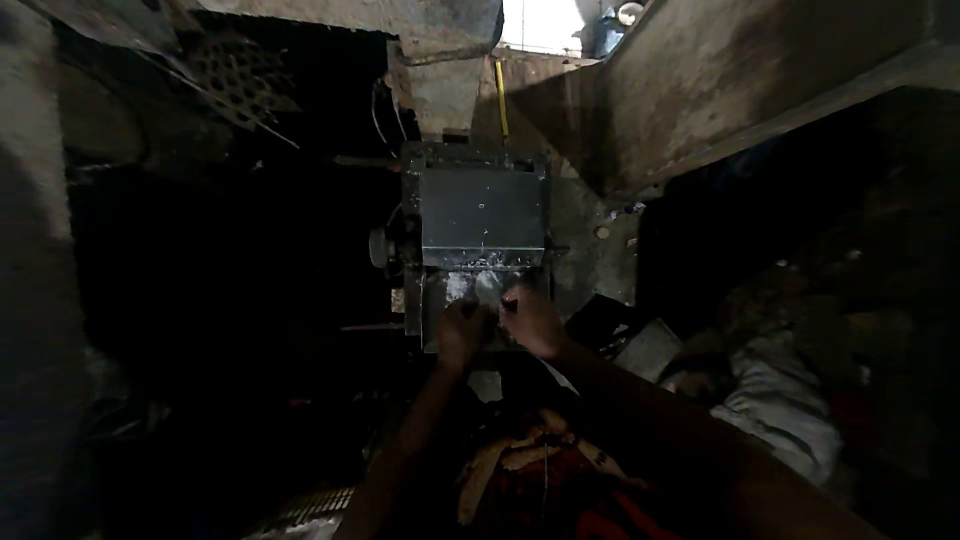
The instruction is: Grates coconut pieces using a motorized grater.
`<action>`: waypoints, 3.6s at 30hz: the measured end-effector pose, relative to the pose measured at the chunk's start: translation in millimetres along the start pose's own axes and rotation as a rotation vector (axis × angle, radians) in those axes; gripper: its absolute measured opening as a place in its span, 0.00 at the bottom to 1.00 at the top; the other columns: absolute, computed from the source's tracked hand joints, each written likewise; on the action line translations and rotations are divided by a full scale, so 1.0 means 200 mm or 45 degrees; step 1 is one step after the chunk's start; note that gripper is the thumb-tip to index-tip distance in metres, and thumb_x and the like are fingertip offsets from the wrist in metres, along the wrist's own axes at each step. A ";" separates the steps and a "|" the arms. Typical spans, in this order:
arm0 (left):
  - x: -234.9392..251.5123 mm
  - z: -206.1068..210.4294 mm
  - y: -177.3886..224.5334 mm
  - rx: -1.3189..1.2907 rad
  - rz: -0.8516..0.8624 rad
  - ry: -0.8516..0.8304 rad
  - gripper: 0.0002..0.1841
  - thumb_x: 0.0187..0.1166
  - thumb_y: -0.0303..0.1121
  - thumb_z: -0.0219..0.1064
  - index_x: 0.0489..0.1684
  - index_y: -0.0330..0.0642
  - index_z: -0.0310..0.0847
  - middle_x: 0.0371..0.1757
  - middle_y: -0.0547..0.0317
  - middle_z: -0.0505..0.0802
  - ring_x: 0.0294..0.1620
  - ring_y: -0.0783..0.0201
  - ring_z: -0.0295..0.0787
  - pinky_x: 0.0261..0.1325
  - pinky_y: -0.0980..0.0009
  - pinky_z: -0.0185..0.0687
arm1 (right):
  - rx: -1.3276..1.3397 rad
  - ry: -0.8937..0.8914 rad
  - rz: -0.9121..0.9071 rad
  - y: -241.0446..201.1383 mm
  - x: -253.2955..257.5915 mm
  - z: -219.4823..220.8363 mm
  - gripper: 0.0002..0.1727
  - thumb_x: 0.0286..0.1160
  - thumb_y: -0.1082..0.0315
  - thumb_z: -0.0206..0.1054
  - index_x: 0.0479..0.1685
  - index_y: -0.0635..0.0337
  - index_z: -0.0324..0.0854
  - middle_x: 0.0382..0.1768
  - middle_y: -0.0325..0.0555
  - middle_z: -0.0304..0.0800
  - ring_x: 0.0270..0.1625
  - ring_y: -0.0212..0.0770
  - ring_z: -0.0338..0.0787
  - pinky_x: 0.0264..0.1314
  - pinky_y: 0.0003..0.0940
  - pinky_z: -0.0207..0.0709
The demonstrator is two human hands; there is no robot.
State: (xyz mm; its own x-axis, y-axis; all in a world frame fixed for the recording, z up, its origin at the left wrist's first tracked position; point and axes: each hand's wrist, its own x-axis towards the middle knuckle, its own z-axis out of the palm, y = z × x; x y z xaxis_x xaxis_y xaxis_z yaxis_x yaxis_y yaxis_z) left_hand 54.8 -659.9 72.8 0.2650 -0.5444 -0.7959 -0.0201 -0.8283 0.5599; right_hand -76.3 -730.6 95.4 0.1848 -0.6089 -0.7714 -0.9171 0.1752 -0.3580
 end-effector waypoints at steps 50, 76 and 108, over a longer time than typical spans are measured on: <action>0.04 -0.11 0.03 0.477 0.301 -0.096 0.25 0.87 0.45 0.62 0.75 0.38 0.77 0.68 0.43 0.87 0.69 0.50 0.85 0.74 0.49 0.79 | -0.271 0.246 0.082 -0.07 0.12 0.21 0.33 0.72 0.58 0.73 0.76 0.63 0.71 0.61 0.63 0.88 0.62 0.62 0.90 0.61 0.61 0.84; -1.26 -0.21 -1.91 0.101 -1.246 0.179 0.32 0.85 0.58 0.59 0.71 0.37 0.79 0.66 0.37 0.89 0.67 0.41 0.88 0.68 0.42 0.82 | -0.494 0.459 0.009 -0.14 0.13 0.26 0.32 0.84 0.44 0.62 0.65 0.68 0.82 0.68 0.68 0.83 0.75 0.62 0.81 0.79 0.60 0.70; -0.69 -0.50 -2.64 0.339 -0.873 0.374 0.38 0.79 0.42 0.72 0.82 0.25 0.64 0.77 0.23 0.77 0.80 0.31 0.72 0.81 0.38 0.66 | -0.549 0.692 0.193 -0.16 0.17 0.40 0.25 0.87 0.50 0.61 0.60 0.65 0.86 0.60 0.64 0.89 0.68 0.61 0.86 0.72 0.61 0.76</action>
State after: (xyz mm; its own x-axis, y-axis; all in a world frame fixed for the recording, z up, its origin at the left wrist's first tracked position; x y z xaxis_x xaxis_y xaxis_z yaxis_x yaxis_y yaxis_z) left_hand 126.3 -133.5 -90.6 0.5446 0.1255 -0.8292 0.0193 -0.9904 -0.1372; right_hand -13.1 -694.8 39.4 -0.0549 -0.9216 -0.3843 -0.9976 0.0346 0.0594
